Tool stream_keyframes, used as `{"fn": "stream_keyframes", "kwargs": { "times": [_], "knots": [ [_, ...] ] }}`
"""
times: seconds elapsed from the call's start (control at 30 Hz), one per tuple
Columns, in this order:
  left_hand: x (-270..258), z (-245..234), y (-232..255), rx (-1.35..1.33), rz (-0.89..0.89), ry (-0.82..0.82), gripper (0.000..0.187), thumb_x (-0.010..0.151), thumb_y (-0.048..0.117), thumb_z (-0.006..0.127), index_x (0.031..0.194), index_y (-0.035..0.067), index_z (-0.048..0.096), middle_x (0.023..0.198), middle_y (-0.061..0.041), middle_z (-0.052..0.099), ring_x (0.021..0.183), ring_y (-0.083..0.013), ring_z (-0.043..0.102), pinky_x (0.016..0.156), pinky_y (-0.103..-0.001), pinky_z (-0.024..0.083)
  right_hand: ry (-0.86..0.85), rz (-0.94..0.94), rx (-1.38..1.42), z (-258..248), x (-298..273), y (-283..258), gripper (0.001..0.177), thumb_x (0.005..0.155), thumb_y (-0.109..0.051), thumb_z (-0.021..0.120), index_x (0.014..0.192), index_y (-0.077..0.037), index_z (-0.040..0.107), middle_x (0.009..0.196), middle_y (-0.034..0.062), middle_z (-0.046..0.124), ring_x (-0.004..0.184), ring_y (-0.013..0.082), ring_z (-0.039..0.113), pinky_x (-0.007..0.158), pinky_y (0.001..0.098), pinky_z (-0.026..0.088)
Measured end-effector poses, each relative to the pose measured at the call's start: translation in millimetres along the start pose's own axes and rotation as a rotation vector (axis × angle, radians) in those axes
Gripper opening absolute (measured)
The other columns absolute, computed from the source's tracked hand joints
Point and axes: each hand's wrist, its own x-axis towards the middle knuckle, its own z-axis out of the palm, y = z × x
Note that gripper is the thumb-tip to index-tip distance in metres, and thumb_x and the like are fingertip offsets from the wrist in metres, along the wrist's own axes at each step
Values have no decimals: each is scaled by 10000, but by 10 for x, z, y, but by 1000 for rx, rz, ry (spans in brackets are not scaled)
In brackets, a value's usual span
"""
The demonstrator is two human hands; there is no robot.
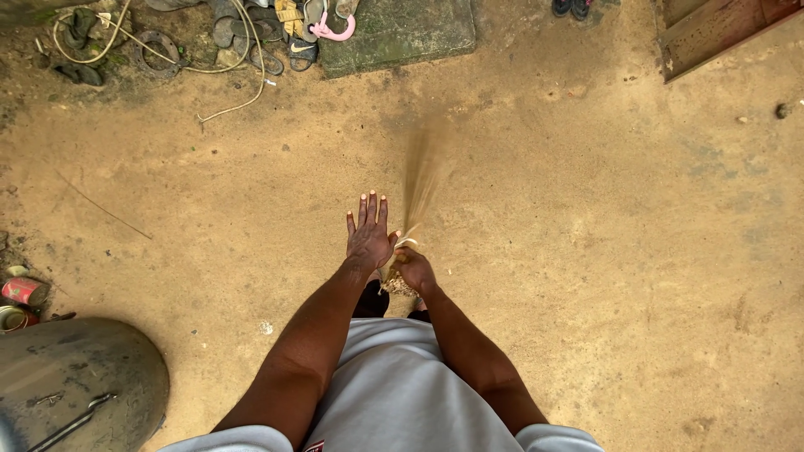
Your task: The person sweeps a dirt yard using a handheld broom, moving around a tire and a pink container. They continue sweeping across the ground toward a pile of debris and discarded bottles near a wall.
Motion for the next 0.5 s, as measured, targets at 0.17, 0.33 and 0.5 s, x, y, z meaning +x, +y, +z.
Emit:
{"fn": "stream_keyframes", "kwargs": {
  "times": [0.17, 0.33, 0.5],
  "knots": [
    [7, -13, -129, -25, -8, 15, 929, 1023, 525, 483, 1657, 121, -65, 1732, -139, -157, 1590, -317, -158, 1264, -614, -3, -250, -52, -176, 259, 265, -14, 370, 961, -242, 652, 1320, -153, 644, 1232, 88, 690, 1098, 223, 665, 1013, 361, 510],
    [2, -85, -179, -7, -19, 12, 926, 1018, 523, 487, 1654, 122, -54, 1735, -123, -154, 1597, -311, -153, 1271, -609, -2, -335, -45, -33, 413, 452, 408, 287, 967, -180, 607, 1224, -98, 702, 1184, 101, 733, 1085, 215, 680, 1018, 364, 509],
    [-5, -150, -213, -28, -9, -14, 905, 1034, 526, 462, 1655, 112, -50, 1736, -143, -137, 1591, -330, -142, 1264, -611, 8, -52, 3, -401, 338, 1037, 1427, 319, 1089, -199, 435, 1136, -27, 699, 1083, 173, 723, 967, 287, 688, 953, 408, 527]
  ]
}}
